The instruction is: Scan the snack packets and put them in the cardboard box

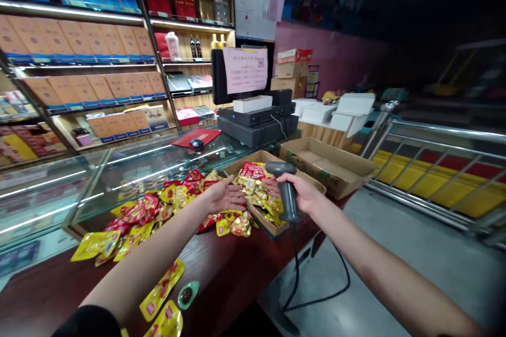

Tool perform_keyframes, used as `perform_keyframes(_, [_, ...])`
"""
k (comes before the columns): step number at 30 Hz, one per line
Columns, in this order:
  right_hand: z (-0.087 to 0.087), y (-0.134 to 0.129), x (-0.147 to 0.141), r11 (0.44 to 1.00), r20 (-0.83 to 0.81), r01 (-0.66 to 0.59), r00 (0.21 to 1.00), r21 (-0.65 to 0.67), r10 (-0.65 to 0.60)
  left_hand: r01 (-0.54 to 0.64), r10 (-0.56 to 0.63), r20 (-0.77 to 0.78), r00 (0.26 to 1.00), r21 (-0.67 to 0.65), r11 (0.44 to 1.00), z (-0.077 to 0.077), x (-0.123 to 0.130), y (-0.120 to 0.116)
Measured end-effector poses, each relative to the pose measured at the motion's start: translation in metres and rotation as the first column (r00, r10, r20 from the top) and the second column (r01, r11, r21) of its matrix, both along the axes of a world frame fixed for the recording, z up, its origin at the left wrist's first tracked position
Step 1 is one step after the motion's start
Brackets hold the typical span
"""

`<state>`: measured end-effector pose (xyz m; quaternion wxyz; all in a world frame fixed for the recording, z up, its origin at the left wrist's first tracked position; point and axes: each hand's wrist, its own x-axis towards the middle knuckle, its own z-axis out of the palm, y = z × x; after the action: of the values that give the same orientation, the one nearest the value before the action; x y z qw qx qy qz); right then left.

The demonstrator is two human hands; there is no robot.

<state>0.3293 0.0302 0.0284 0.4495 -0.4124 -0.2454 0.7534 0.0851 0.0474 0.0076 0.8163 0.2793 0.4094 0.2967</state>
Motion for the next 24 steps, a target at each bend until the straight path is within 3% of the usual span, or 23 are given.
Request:
perform_keyframes(6, [-0.010, -0.002, -0.084, 0.967, -0.045, -0.255, 0.966, -0.028, 0.253, -0.191, 0.191, 0.010, 0.982, 0.004, 0.982, -0.001, -0.085, -0.038])
perform_keyframes(14, [-0.036, -0.013, -0.186, 0.835, -0.100, -0.543, 0.839, -0.085, 0.535, -0.405, 0.404, 0.042, 0.914, 0.006, 0.914, -0.010, -0.180, -0.104])
perform_keyframes(18, [-0.054, -0.027, -0.216, 0.784, -0.061, -0.608, 0.794, -0.129, 0.605, -0.494, 0.498, -0.076, 0.864, 0.068, 0.867, -0.020, -0.201, -0.141])
perform_keyframes(21, [-0.071, -0.038, -0.224, 0.746, -0.031, -0.644, 0.760, -0.170, 0.649, -0.541, 0.606, -0.291, 0.740, 0.277, 0.794, -0.037, -0.203, -0.171])
perform_keyframes(23, [-0.082, -0.044, -0.225, 0.732, 0.003, -0.655, 0.745, -0.187, 0.667, -0.454, 0.631, -0.438, 0.641, 0.446, 0.771, -0.054, -0.199, -0.190])
perform_keyframes(24, [-0.086, -0.046, -0.225, 0.728, 0.014, -0.658, 0.740, -0.193, 0.673, -0.391, 0.620, -0.466, 0.631, 0.499, 0.774, -0.062, -0.196, -0.198])
